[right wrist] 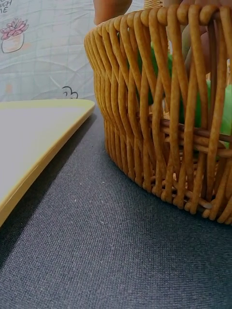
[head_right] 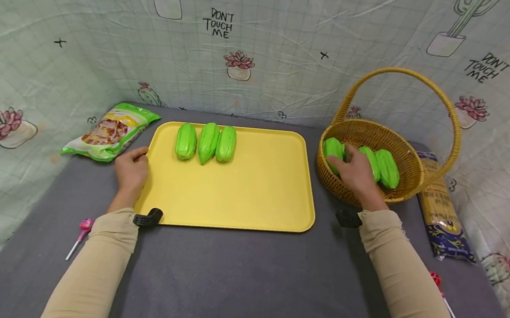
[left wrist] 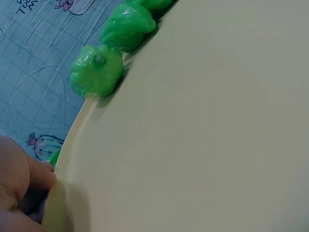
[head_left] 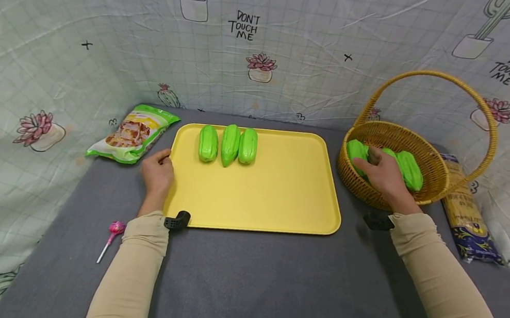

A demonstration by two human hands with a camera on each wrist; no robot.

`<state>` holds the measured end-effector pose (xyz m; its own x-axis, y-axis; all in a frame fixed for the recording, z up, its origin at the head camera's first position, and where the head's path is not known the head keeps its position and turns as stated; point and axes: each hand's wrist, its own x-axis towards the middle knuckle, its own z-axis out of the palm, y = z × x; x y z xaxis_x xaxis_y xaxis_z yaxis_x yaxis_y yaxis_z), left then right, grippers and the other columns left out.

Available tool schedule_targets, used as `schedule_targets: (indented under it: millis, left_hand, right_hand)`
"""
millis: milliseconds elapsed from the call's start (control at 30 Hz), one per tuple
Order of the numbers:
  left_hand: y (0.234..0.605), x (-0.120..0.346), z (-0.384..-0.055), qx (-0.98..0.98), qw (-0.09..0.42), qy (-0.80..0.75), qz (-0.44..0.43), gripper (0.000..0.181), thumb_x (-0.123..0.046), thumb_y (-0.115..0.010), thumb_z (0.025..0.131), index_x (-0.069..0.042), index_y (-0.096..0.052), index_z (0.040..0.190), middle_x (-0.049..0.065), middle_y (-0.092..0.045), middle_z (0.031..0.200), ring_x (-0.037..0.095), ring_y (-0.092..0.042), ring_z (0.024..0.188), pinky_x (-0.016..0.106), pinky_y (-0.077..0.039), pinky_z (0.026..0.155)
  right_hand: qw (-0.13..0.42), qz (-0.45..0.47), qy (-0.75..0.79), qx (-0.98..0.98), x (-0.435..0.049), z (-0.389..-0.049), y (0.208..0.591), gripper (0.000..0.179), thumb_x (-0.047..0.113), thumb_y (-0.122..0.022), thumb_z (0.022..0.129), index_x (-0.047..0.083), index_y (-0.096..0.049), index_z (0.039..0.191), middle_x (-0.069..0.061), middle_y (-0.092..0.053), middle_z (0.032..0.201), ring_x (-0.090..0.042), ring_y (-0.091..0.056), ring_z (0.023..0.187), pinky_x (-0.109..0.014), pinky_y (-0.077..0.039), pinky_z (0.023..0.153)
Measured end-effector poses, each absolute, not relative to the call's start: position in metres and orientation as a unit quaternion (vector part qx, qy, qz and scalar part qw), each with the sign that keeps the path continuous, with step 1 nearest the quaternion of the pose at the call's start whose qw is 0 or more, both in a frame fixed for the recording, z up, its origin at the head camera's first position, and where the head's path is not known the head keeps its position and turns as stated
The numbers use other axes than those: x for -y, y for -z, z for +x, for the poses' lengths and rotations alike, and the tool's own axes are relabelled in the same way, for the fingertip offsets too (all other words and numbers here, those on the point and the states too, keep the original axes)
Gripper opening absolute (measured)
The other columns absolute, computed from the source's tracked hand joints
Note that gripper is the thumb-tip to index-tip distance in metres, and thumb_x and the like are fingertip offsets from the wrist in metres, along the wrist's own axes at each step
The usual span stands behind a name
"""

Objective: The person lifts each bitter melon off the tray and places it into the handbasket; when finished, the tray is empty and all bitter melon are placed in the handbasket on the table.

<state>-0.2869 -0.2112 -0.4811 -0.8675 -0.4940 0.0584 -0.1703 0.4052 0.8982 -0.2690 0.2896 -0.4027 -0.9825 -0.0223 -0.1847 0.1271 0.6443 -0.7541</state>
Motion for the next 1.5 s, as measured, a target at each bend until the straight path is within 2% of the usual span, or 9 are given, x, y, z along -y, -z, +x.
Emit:
schedule_targets:
  millis: [767,1167,1300,1500]
  left_hand:
    - [0.483,0.216,-0.283,0.822,0.163,0.506,0.203,0.036,-0.002,-0.045,0.104,0.001,-0.067,0.133,0.021,-0.065,0.137,0.035,-0.058,0.132,0.047,-0.051,0.107]
    - [0.483,0.216,-0.285,0.823,0.161,0.505,0.204,0.036,-0.003,-0.046,0.104,0.0,-0.066,0.134,0.02,-0.065,0.137,0.034,-0.059,0.133,0.047,-0.051,0.107]
    - [0.481,0.214,-0.285,0.821,0.162,0.509,0.202,0.036,-0.003,-0.046,0.104,0.001,-0.067,0.133,0.021,-0.066,0.136,0.035,-0.06,0.131,0.047,-0.051,0.106]
    - [0.48,0.212,-0.286,0.816,0.163,0.517,0.198,0.036,-0.002,-0.046,0.104,0.001,-0.067,0.133,0.021,-0.066,0.136,0.035,-0.059,0.131,0.047,-0.051,0.106]
  right_hand:
    - [0.051,0.009,0.419,-0.907,-0.28,-0.263,0.4,0.084,0.048,-0.047,0.106,0.005,-0.005,0.164,-0.02,-0.008,0.171,-0.047,-0.018,0.155,-0.064,-0.029,0.121]
    - [-0.001,-0.033,0.445,-0.895,-0.244,-0.254,0.377,0.082,0.044,-0.056,0.104,0.01,-0.014,0.165,-0.013,-0.016,0.171,-0.038,-0.021,0.157,-0.057,-0.029,0.123]
    - [-0.006,-0.047,0.441,-0.896,-0.232,-0.254,0.373,0.082,0.044,-0.057,0.103,0.011,-0.015,0.165,-0.013,-0.017,0.171,-0.036,-0.023,0.157,-0.057,-0.03,0.123]
    - [0.008,-0.071,0.462,-0.884,-0.219,-0.259,0.374,0.08,0.04,-0.056,0.104,0.011,-0.012,0.165,-0.01,-0.012,0.172,-0.032,-0.017,0.159,-0.054,-0.028,0.125]
